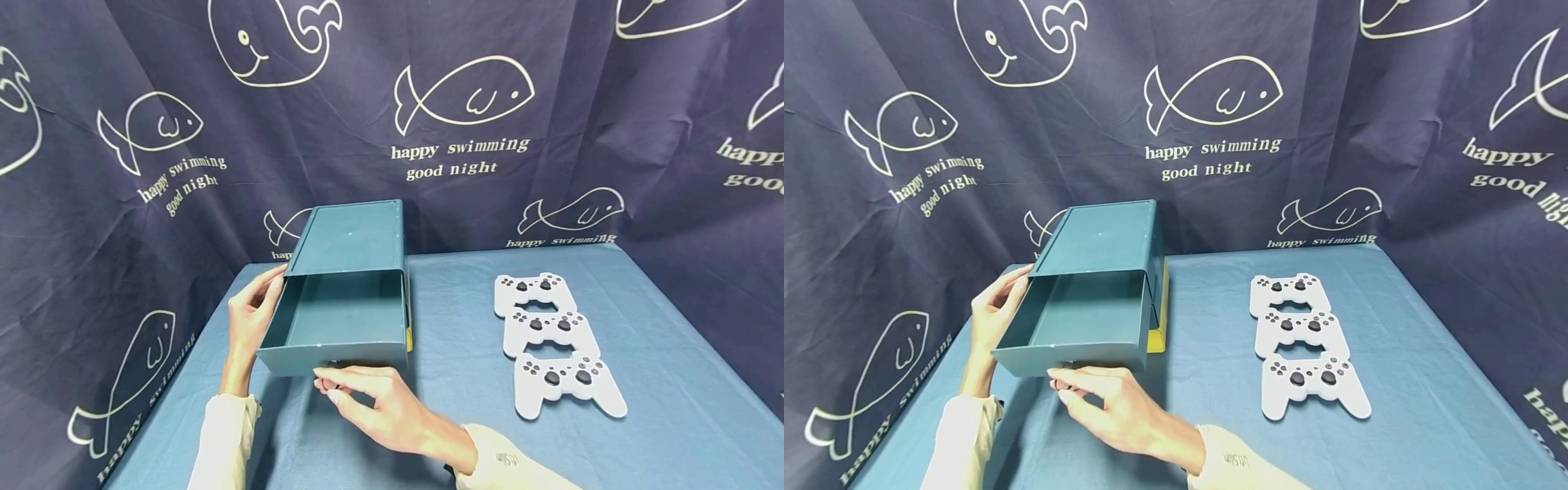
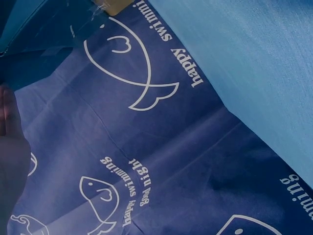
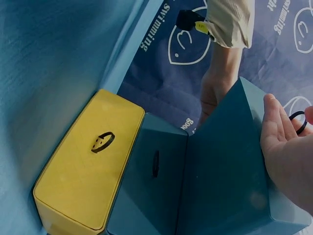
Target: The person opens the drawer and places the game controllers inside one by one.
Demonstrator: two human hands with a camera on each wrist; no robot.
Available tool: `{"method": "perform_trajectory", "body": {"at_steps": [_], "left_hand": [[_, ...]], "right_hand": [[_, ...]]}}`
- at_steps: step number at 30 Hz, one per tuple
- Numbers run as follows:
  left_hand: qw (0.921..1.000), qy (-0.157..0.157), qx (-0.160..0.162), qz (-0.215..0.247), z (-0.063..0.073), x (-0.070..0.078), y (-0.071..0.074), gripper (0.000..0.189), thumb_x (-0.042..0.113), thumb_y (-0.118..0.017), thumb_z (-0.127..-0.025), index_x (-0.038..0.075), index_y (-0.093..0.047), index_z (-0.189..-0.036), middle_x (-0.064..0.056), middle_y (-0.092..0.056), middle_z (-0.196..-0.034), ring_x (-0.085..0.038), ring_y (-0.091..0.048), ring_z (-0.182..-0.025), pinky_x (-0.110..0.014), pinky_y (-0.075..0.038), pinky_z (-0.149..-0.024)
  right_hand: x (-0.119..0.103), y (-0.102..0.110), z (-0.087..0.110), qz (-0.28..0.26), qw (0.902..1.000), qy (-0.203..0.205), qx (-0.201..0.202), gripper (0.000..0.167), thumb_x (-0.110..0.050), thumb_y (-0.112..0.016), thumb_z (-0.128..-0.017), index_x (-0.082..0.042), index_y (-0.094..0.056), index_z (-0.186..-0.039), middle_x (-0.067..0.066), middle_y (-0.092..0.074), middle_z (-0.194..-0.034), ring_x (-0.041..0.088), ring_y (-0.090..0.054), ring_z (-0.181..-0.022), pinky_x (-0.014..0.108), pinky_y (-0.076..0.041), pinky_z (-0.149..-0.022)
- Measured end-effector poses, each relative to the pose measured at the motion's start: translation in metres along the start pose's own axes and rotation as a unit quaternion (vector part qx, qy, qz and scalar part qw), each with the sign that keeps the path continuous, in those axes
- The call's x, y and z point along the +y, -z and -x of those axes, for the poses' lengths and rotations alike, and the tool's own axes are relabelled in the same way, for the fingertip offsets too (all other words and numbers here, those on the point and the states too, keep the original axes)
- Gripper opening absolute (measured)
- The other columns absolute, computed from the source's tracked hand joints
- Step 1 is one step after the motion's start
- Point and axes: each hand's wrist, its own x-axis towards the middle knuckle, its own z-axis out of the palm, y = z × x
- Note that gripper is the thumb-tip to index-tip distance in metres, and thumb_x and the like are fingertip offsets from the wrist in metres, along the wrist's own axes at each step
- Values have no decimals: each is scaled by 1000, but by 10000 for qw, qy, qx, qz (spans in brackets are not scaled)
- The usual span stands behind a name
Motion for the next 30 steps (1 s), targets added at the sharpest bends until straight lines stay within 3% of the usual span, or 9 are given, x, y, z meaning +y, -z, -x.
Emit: {"method": "perform_trajectory", "body": {"at_steps": [6,14,18,24,30], "left_hand": [[10000,-93,22,7,0,-2,0,25,-8,-64,-98,-10,-72,-121,-17,-76,-102,2,-62,-73,-13,-47,-64],[10000,-96,19,19,-1,-36,3,28,-9,-65,-97,-5,-73,-124,-11,-76,-104,1,-64,-77,-13,-48,-67],[9999,-39,1,98,-1,-37,4,29,-7,-67,-97,-2,-74,-125,-13,-76,-106,-1,-66,-78,-14,-50,-68],[9999,-111,14,27,-2,-37,2,28,-11,-63,-97,-9,-71,-123,-15,-76,-106,1,-64,-78,-12,-47,-68],[9999,-113,16,86,-2,-39,3,28,-9,-66,-97,-4,-73,-124,-8,-76,-106,0,-65,-77,-13,-48,-67]], "right_hand": [[-2,-2,2,-24,10000,-23,-4,32,7,-62,-98,11,-64,-130,11,-75,-111,9,-71,-99,22,-56,-84],[-3,-2,3,11,10000,-26,-20,32,5,-61,-99,10,-64,-131,11,-75,-111,10,-71,-99,23,-57,-84],[-3,-2,4,23,10000,-12,-61,32,6,-61,-99,10,-64,-131,10,-74,-110,9,-71,-98,23,-57,-83],[-2,-3,4,48,10000,14,-72,33,6,-61,-99,9,-64,-131,10,-74,-110,10,-71,-96,23,-57,-83],[-1,-3,5,132,9999,45,-97,33,6,-61,-99,8,-64,-132,9,-74,-109,7,-70,-95,24,-57,-84]]}}
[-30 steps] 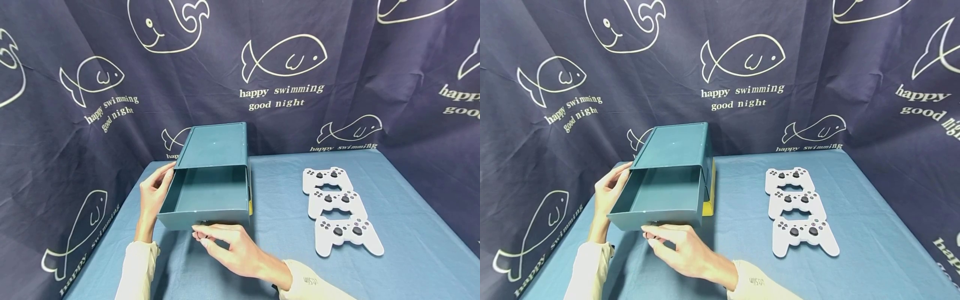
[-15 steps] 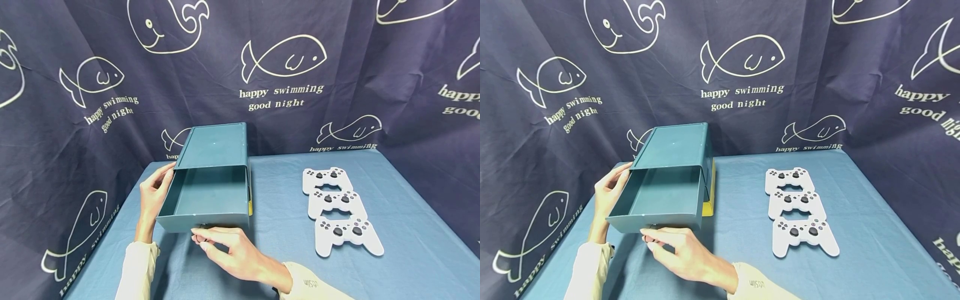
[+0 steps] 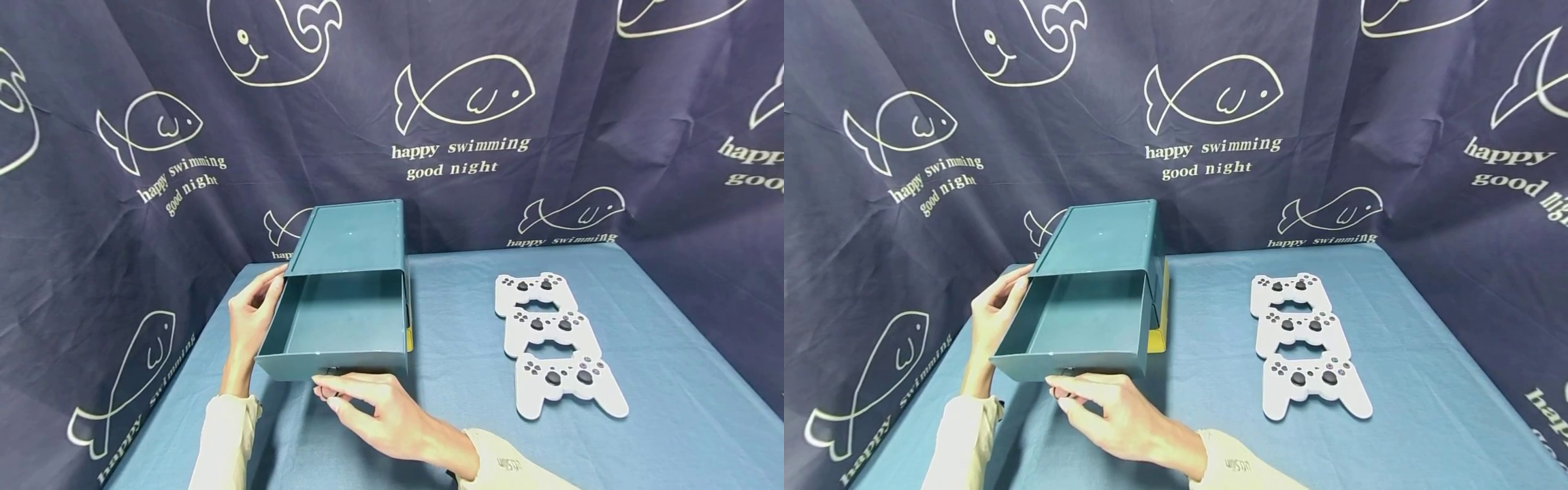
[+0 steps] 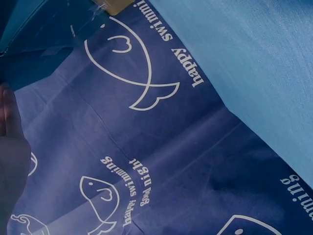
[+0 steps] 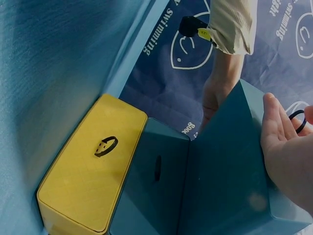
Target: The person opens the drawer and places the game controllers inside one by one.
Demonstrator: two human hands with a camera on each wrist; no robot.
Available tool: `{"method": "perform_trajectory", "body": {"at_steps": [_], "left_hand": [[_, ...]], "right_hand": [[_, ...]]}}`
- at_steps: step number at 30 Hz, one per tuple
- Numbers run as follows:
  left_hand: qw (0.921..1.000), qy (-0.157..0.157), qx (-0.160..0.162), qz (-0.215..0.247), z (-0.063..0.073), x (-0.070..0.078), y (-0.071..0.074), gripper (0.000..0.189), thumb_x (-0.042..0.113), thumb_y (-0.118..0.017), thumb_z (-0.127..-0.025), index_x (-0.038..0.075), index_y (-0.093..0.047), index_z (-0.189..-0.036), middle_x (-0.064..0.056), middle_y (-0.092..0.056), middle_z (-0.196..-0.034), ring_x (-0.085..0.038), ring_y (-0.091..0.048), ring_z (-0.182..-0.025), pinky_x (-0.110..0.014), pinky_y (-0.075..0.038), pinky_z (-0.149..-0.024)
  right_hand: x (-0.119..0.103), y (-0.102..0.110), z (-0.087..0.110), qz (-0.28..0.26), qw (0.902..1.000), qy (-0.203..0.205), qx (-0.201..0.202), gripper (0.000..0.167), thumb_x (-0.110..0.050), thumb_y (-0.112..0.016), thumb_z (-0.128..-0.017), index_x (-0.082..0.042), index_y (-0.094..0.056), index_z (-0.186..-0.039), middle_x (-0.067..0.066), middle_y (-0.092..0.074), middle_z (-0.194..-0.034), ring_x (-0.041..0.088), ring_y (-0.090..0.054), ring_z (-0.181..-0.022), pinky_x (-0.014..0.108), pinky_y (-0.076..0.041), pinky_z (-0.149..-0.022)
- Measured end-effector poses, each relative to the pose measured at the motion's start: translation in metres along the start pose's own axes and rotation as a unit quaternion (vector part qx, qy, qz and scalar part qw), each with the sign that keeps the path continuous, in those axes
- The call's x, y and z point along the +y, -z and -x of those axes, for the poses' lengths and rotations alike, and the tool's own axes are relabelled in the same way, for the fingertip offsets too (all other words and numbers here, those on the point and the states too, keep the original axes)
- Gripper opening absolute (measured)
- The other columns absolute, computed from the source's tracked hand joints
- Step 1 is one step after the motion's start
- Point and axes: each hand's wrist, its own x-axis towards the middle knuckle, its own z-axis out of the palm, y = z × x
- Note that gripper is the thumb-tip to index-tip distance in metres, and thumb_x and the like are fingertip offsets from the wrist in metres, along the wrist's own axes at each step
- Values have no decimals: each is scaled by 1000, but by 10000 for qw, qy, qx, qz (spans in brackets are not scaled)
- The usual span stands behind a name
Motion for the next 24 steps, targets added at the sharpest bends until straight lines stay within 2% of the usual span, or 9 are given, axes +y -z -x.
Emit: {"method": "perform_trajectory", "body": {"at_steps": [5,11,24], "left_hand": [[10000,1,-2,6,1,1,0,28,-7,-67,-97,-2,-74,-124,-5,-77,-105,-1,-65,-76,-13,-48,-66],[10000,9,-5,-30,1,1,0,28,-7,-67,-97,-2,-74,-124,-8,-76,-105,-1,-65,-77,-13,-48,-66],[9999,136,-22,68,0,3,0,28,-4,-67,-98,0,-74,-125,-7,-76,-106,-2,-66,-78,-14,-49,-68]], "right_hand": [[-1,1,1,4,9999,-111,-46,33,4,-60,-100,6,-64,-133,7,-73,-110,4,-69,-94,22,-56,-85],[-5,5,4,54,9997,-208,-100,32,0,-59,-102,2,-64,-134,6,-74,-112,3,-69,-96,22,-56,-86],[-10,31,18,149,9998,118,61,26,-3,-55,-105,3,-65,-128,11,-74,-111,15,-71,-100,27,-58,-83]]}}
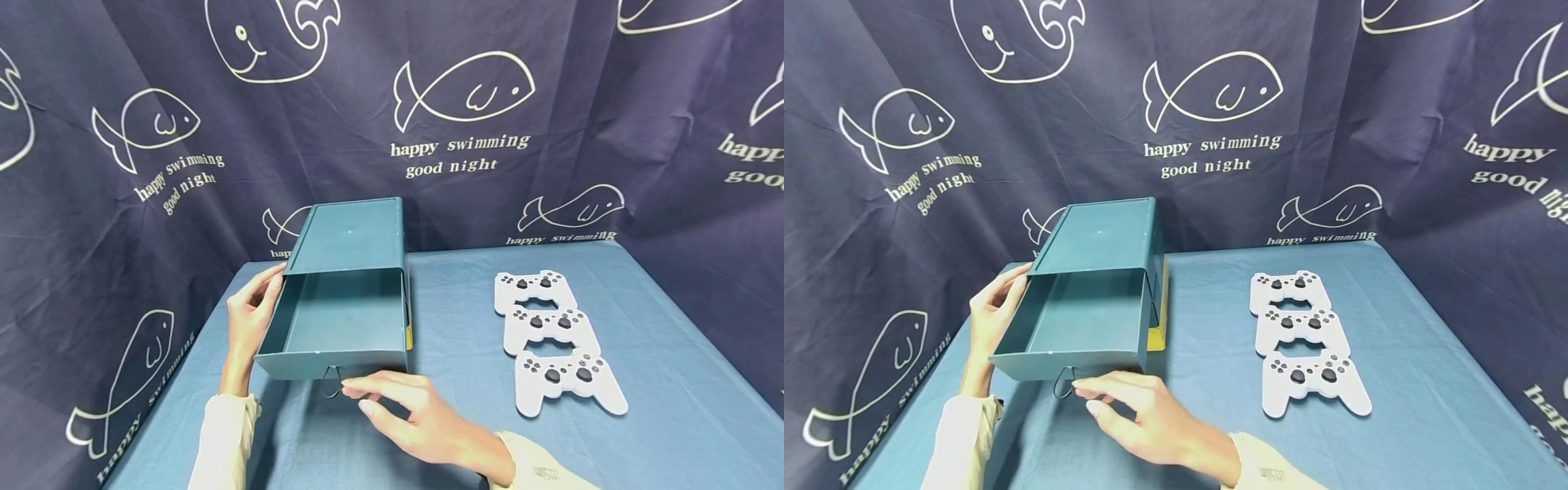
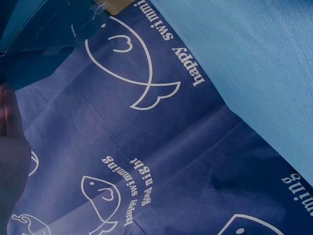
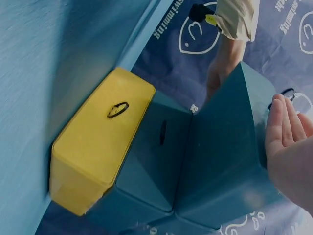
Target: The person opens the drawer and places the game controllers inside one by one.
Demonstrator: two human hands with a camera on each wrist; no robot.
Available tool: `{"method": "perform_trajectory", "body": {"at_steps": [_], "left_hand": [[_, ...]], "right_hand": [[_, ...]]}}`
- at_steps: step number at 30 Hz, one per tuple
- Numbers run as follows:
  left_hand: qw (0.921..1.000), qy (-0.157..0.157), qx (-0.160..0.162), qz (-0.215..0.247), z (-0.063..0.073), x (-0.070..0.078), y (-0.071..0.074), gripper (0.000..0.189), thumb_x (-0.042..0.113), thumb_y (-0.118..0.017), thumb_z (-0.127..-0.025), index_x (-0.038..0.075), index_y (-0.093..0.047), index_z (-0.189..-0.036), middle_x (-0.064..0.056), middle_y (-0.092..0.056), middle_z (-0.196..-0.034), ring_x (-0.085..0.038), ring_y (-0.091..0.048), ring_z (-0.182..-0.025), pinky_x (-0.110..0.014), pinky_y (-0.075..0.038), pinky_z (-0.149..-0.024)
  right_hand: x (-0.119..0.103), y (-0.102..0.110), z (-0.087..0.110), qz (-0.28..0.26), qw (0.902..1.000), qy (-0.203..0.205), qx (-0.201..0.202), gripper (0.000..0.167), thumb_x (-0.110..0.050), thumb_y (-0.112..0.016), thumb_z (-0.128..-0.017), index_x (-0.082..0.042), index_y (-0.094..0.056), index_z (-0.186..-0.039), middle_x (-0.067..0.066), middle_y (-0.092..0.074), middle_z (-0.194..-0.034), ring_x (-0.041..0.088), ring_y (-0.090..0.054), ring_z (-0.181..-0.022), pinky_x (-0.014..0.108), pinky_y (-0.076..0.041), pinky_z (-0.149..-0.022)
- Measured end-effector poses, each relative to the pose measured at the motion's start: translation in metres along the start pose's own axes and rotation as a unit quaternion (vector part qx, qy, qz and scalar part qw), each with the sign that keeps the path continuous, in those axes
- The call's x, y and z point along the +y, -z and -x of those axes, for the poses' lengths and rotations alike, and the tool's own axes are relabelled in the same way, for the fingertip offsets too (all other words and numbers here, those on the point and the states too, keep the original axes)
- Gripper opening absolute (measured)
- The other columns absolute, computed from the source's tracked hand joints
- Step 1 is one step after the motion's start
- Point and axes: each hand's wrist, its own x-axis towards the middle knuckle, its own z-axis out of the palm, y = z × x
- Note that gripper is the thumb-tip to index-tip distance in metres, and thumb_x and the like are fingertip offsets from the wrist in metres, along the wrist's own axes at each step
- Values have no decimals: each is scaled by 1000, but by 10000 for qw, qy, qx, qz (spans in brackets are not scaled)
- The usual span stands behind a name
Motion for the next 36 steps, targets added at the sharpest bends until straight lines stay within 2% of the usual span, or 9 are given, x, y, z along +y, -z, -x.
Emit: {"method": "perform_trajectory", "body": {"at_steps": [4,11,15,20,28,32,36], "left_hand": [[9999,-57,14,-85,0,-1,-1,28,-7,-66,-98,-3,-73,-125,-10,-76,-106,0,-65,-76,-13,-48,-67],[9998,-61,54,-206,1,-1,-1,29,-11,-64,-97,-6,-72,-124,-25,-73,-106,2,-64,-78,-13,-48,-67],[9998,-51,51,-165,1,-1,-1,29,-11,-64,-97,-6,-72,-125,-20,-75,-106,2,-65,-79,-13,-48,-68],[9998,-74,68,-147,1,-2,-1,29,-12,-64,-97,-7,-72,-124,-15,-76,-106,2,-65,-78,-13,-47,-68],[10000,35,26,-69,1,-2,-1,29,-6,-67,-98,-1,-73,-126,-19,-75,-109,-1,-66,-79,-14,-48,-68],[10000,40,23,-66,1,-1,0,29,-4,-67,-98,1,-74,-126,-16,-75,-108,-3,-66,-79,-14,-49,-68],[10000,-4,-8,-81,0,-1,1,29,-4,-67,-98,1,-74,-126,-13,-76,-108,-3,-67,-80,-15,-50,-70]], "right_hand": [[-3,11,4,63,9998,90,169,22,-5,-55,-106,4,-68,-123,13,-74,-109,19,-72,-97,27,-58,-81],[-5,29,9,-40,9990,198,403,18,-2,-59,-104,2,-71,-116,16,-74,-106,23,-72,-95,29,-58,-80],[-1,42,14,-49,9980,111,621,18,4,-62,-99,2,-72,-113,17,-74,-104,26,-72,-95,30,-57,-85],[5,55,18,-129,9960,-149,877,26,12,-62,-91,3,-72,-113,16,-74,-102,26,-72,-95,29,-56,-86],[15,85,25,141,9898,-657,1259,33,20,-57,-86,4,-74,-110,16,-74,-103,21,-71,-97,25,-54,-89],[25,103,29,301,9824,-1072,1497,31,23,-57,-87,8,-73,-108,18,-74,-101,17,-71,-98,23,-54,-88],[31,121,35,559,9701,-1673,1666,27,20,-58,-91,8,-73,-110,17,-75,-101,13,-71,-95,20,-53,-85]]}}
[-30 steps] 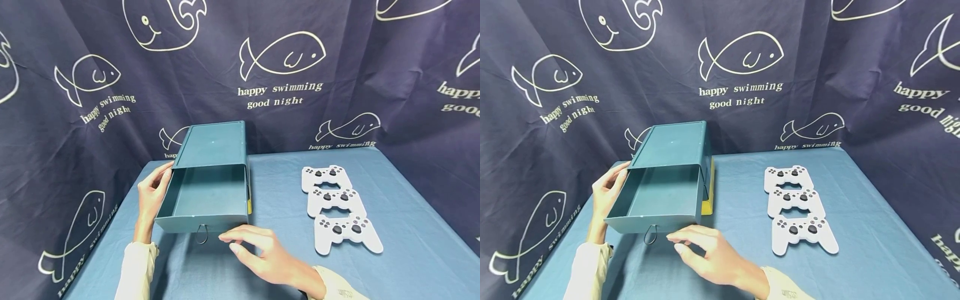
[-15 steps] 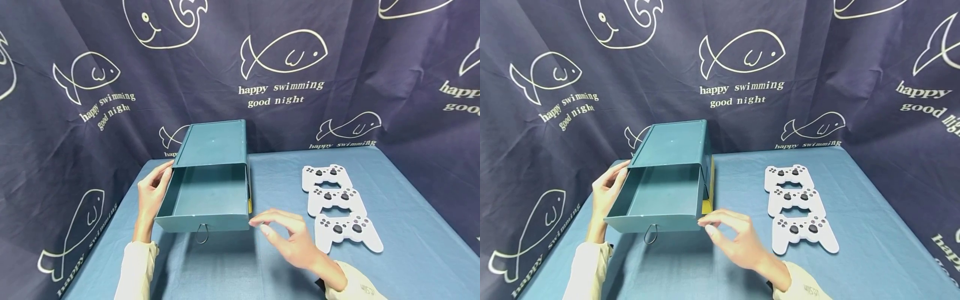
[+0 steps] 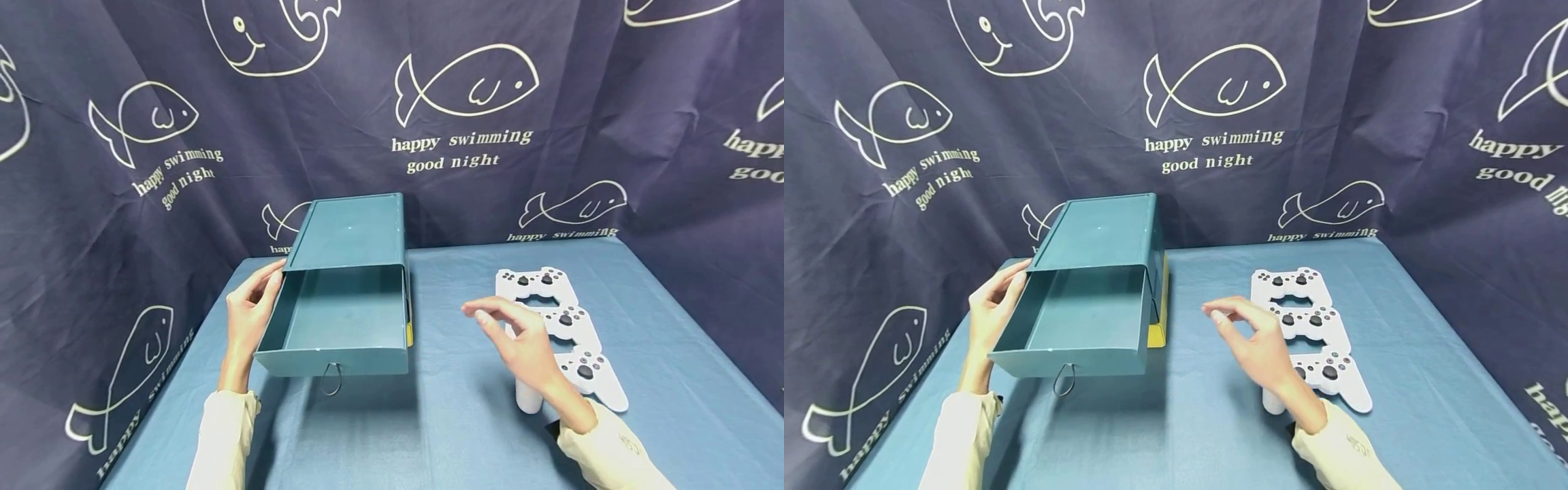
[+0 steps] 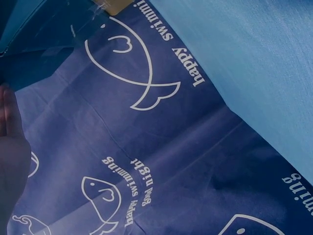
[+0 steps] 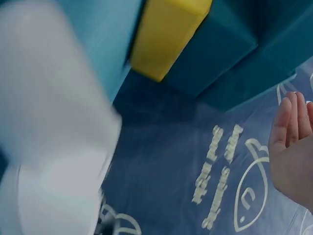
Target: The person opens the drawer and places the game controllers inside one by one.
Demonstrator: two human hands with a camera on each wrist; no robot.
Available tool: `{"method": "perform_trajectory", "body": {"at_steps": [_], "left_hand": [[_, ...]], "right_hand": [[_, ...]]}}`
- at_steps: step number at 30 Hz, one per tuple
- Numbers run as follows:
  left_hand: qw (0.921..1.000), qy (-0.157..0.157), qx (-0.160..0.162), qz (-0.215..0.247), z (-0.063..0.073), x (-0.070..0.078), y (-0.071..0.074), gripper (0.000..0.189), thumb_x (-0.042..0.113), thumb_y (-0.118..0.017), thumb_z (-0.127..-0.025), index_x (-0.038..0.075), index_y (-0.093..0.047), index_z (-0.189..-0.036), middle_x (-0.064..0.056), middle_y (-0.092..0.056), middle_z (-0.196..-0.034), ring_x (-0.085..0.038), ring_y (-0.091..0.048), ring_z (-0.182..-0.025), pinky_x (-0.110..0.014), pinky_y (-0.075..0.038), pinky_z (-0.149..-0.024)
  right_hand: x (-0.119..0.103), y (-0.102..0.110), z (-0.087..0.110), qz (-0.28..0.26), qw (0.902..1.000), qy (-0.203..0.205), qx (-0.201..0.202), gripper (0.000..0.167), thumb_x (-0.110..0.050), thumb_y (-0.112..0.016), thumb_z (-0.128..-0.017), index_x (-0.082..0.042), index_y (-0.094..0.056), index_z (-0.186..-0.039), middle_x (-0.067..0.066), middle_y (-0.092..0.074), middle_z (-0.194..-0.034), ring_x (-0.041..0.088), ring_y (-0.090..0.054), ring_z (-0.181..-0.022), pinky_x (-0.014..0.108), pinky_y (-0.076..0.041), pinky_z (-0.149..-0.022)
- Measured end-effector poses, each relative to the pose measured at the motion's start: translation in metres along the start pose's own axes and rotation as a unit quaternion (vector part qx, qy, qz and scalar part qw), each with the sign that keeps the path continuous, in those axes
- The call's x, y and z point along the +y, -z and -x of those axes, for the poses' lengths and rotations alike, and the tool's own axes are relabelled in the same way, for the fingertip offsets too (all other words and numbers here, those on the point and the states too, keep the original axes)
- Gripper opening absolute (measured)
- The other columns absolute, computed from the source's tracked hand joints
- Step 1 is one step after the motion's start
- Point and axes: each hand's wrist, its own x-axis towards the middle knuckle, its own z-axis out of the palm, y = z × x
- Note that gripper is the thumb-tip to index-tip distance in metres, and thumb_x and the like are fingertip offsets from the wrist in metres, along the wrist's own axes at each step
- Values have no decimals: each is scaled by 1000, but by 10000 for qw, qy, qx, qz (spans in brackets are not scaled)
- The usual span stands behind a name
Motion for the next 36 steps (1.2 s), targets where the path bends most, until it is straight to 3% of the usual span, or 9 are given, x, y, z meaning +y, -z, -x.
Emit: {"method": "perform_trajectory", "body": {"at_steps": [4,9,14,19,25,30,36], "left_hand": [[10000,-30,-2,55,-1,0,-1,29,-4,-67,-98,0,-74,-125,-8,-76,-107,-2,-67,-80,-15,-49,-69],[10000,-7,33,77,0,-2,-1,28,-5,-67,-98,-1,-74,-124,-6,-77,-104,-3,-65,-76,-15,-48,-66],[10000,-25,-9,72,0,-3,-1,28,-4,-67,-98,-1,-74,-125,-9,-76,-105,-2,-65,-78,-15,-48,-68],[9999,-73,25,84,-1,-3,0,28,-7,-67,-97,-2,-74,-124,-5,-76,-104,-2,-64,-76,-15,-47,-66],[10000,-57,-18,56,-2,-3,-1,29,-5,-67,-98,0,-74,-125,-4,-76,-105,-3,-65,-77,-15,-48,-66],[9999,-97,-15,89,-2,-4,-1,29,-7,-67,-97,-2,-74,-125,-9,-76,-107,-2,-64,-77,-15,-47,-66],[10000,-60,1,72,-2,-6,0,29,-8,-66,-97,-3,-73,-125,-4,-76,-108,-1,-65,-78,-14,-48,-67]], "right_hand": [[6,17,0,324,9976,-600,94,23,13,-60,-97,5,-74,-113,15,-75,-103,10,-71,-95,18,-52,-85],[14,33,2,529,9931,-1017,230,21,9,-59,-100,5,-74,-115,12,-76,-104,9,-71,-97,17,-52,-86],[21,49,1,781,9897,-1117,446,19,9,-60,-100,8,-73,-115,2,-76,-103,4,-70,-97,16,-53,-86],[30,67,-1,1093,9845,-1229,614,18,6,-63,-100,9,-73,-115,2,-76,-103,3,-70,-97,14,-51,-86],[41,92,-1,1605,9715,-1537,820,19,0,-67,-99,7,-73,-116,-12,-75,-103,0,-70,-91,11,-50,-76],[52,114,-2,1869,9652,-1645,799,21,-1,-68,-99,9,-71,-117,-19,-73,-102,-5,-68,-89,8,-50,-75],[64,135,-3,2251,9553,-1764,749,23,-8,-67,-100,8,-72,-117,-26,-70,-98,-10,-64,-86,6,-47,-75]]}}
